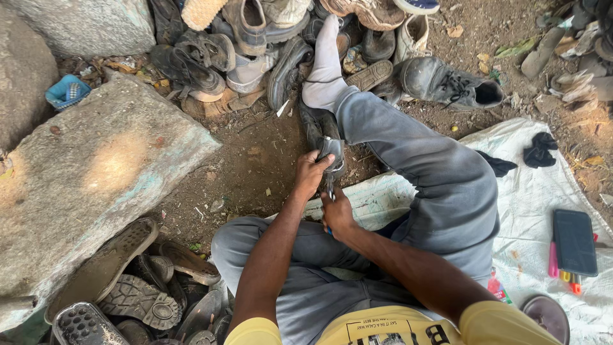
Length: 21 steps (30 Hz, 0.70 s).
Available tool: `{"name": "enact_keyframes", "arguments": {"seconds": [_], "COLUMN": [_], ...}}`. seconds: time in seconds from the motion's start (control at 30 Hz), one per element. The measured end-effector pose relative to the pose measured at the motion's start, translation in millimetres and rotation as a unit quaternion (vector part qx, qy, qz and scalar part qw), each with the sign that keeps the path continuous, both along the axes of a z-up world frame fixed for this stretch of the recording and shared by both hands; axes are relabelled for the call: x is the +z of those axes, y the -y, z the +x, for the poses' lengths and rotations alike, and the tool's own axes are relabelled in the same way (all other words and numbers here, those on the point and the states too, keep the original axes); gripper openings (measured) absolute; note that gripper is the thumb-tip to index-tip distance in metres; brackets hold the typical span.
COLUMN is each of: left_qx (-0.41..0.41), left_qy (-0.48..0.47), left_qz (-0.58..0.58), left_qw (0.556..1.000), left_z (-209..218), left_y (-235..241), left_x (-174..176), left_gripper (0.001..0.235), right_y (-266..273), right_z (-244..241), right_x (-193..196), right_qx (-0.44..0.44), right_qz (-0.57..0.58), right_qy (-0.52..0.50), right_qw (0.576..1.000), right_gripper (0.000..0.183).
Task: The person sits on the ground and uses a knife to scrape and separate the sole from the upper of a dark shoe. They repeatedly pry and cut along the seam, then switch to a white sneaker and perform similar scraping and prying actions.
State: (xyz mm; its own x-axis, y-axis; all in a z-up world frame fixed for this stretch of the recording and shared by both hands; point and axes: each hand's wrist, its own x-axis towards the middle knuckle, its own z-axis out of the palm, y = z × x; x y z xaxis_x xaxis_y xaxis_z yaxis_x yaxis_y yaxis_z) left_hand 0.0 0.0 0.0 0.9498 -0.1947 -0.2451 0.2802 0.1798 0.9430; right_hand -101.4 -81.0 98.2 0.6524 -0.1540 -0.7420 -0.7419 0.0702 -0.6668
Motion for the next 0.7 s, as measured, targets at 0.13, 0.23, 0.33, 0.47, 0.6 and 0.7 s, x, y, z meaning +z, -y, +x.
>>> {"name": "enact_keyframes", "arguments": {"seconds": [0.13, 0.23, 0.33, 0.47, 0.6, 0.7], "left_qx": [0.002, 0.015, 0.013, 0.004, -0.002, -0.021], "left_qy": [-0.108, -0.049, -0.046, -0.091, -0.062, -0.073], "left_qz": [0.032, -0.068, -0.101, -0.061, -0.144, -0.147], "left_qw": [0.994, 0.996, 0.994, 0.994, 0.988, 0.986], "left_z": [-2, 6, 4, 1, 13, 15], "left_y": [-8, -5, -6, -12, -13, -17], "left_x": [37, 33, 23, 17, 10, 8], "left_gripper": [0.017, 0.017, 0.017, 0.018, 0.019, 0.019], "right_y": [2, -12, -18, -18, -19, -18], "right_z": [25, 12, -5, 18, 4, -3], "right_x": [-22, -12, -4, -22, -23, -17], "right_qx": [-0.05, -0.064, -0.066, -0.108, -0.114, -0.093], "right_qz": [0.072, 0.051, 0.061, 0.13, 0.133, 0.147], "right_qy": [0.048, 0.044, -0.001, -0.014, 0.027, 0.011], "right_qw": [0.995, 0.996, 0.996, 0.986, 0.984, 0.985], "right_gripper": [0.015, 0.012, 0.008, 0.008, 0.012, 0.013]}}
